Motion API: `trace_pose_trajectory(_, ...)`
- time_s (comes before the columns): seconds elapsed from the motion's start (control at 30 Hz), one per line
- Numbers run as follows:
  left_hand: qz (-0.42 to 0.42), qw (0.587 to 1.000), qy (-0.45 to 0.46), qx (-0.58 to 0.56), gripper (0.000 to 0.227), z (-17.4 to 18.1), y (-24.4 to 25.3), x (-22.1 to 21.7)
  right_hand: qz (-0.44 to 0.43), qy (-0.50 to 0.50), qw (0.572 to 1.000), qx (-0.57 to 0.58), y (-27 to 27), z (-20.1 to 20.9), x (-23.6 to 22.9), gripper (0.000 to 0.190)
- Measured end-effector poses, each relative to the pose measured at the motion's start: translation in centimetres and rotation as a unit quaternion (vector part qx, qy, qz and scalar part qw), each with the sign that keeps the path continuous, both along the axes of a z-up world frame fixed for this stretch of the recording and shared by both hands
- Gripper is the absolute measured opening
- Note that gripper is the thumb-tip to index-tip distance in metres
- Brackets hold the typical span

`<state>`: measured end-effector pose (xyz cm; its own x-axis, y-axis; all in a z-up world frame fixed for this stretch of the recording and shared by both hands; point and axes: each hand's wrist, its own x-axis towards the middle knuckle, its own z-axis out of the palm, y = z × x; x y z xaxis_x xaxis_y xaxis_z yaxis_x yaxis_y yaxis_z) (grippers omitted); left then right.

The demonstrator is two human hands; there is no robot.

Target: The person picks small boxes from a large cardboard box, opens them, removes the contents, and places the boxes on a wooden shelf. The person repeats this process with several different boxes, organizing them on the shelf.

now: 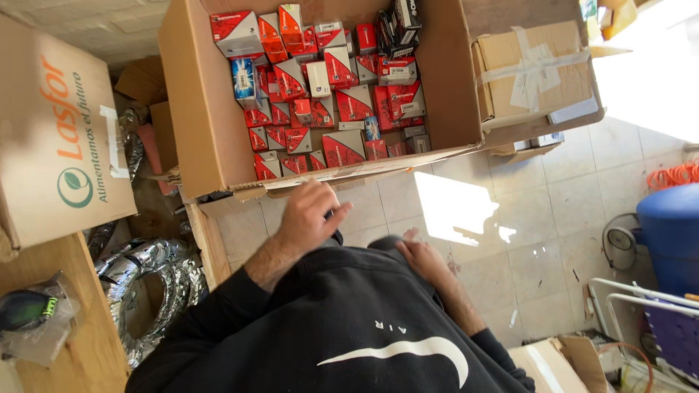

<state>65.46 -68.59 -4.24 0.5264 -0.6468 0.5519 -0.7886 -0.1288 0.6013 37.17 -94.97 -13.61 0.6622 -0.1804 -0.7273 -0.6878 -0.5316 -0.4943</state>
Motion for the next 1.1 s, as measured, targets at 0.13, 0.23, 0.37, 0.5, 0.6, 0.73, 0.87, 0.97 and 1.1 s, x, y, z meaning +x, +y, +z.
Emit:
trace_pose_trajectory(0.13, 0.063, 0.996, -0.006, 0.064, 0.031, 2.9, -0.1, 5.1, 0.064, -0.1, 0.992, -0.045, -0.3, 12.7, 7.5, 0.051)
trace_pose_trajectory(0.23, 0.156, 0.968, 0.02, 0.197, 0.023, 5.1, 0.2, 6.7, 0.057, -0.258, 0.964, -0.04, -2.9, 16.5, 10.9, 0.031)
trace_pose_trajectory(0.37, 0.158, 0.897, 0.184, 0.369, 0.034, 7.9, 0.2, 7.1, 0.113, -0.422, 0.891, -0.127, -7.5, 19.1, 16.1, 0.017)
trace_pose_trajectory(0.5, 0.206, 0.811, 0.268, 0.477, 0.041, 10.2, 0.7, 8.8, 0.246, -0.396, 0.864, -0.189, -11.1, 20.0, 21.4, 0.019)
trace_pose_trajectory(0.6, 0.269, 0.787, 0.265, 0.487, 0.045, 10.1, 1.7, 9.3, 0.314, -0.285, 0.899, -0.107, -12.1, 19.4, 23.1, 0.029)
trace_pose_trajectory(0.73, 0.318, 0.783, 0.25, 0.473, 0.048, 8.1, 2.1, 7.7, 0.371, -0.164, 0.913, -0.045, -12.3, 19.9, 25.3, 0.04)
trace_pose_trajectory(0.87, 0.365, 0.805, 0.192, 0.426, 0.051, 7.4, 2.4, 7.4, 0.401, -0.091, 0.911, -0.017, -12.2, 19.5, 26.7, 0.042)
trace_pose_trajectory(0.97, 0.356, 0.804, 0.246, 0.408, 0.052, 7.1, 2.4, 8.0, 0.416, -0.07, 0.907, -0.012, -12.1, 19.5, 27.2, 0.045)
trace_pose_trajectory(1.1, 0.217, 0.835, 0.416, 0.289, 0.054, 5.0, 4.4, 9.6, 0.465, -0.1, 0.879, -0.03, -10.1, 19.9, 28.8, 0.049)
